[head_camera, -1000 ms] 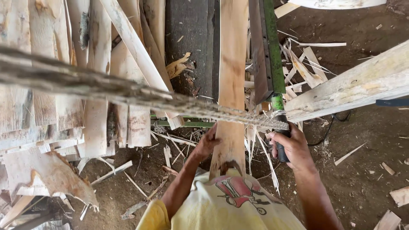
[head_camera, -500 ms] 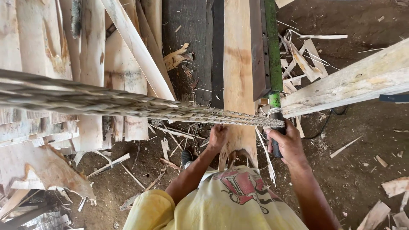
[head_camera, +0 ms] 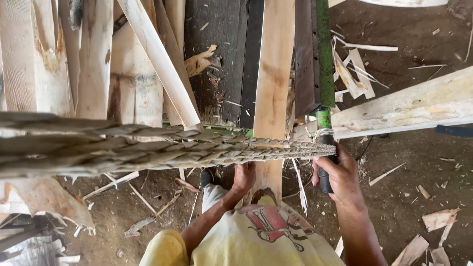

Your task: Manually feeding and shaving thin strips of wood using a mechanical blade.

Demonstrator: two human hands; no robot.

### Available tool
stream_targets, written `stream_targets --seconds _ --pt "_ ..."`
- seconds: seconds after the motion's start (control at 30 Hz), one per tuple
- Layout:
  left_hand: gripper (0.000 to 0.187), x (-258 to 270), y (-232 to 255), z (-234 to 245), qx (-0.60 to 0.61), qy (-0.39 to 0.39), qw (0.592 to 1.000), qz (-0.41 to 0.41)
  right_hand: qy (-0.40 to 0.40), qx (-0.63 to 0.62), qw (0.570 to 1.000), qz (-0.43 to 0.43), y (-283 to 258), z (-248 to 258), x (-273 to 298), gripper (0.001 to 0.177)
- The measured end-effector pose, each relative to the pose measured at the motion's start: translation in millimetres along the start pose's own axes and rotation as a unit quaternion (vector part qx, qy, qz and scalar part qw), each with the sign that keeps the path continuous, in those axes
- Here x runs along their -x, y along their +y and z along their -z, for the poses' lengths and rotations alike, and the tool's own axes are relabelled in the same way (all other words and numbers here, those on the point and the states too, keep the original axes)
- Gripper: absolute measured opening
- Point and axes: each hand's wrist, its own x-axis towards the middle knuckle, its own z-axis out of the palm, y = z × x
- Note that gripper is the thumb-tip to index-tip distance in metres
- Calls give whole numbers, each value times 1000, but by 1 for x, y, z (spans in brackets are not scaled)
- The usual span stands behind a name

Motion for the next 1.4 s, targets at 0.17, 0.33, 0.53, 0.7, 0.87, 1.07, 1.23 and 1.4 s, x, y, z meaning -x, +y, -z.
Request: stream_targets --seconds 0.17,0.33,0.53,0.7,0.87,1.07,1.23,1.4 --pt "60 -21 -72 -43 -553 -149 790 -218 -21 16 1000 -1 28 4 -7 35" --pt "69 -52 -27 -40 -741 -184 573 -297 26 60 998 -11 54 -1 -10 38" --pt "69 -33 -15 -38 -554 -163 792 -197 33 36 999 -13 44 -2 -7 42" --pt "73 -22 -8 -38 -125 -131 980 -82 34 51 998 -24 40 -6 -3 32" --pt "74 -1 8 -42 584 -73 808 2 28 25 999 -18 44 0 -2 31" --pt "62 -19 44 -14 467 -51 871 145 31 97 995 -19 42 0 -7 34" --pt "60 -20 42 -11 455 -52 884 96 -65 413 873 250 76 16 -18 16" --pt "61 -14 14 -17 435 -71 882 167 -64 379 896 223 85 18 -17 15"
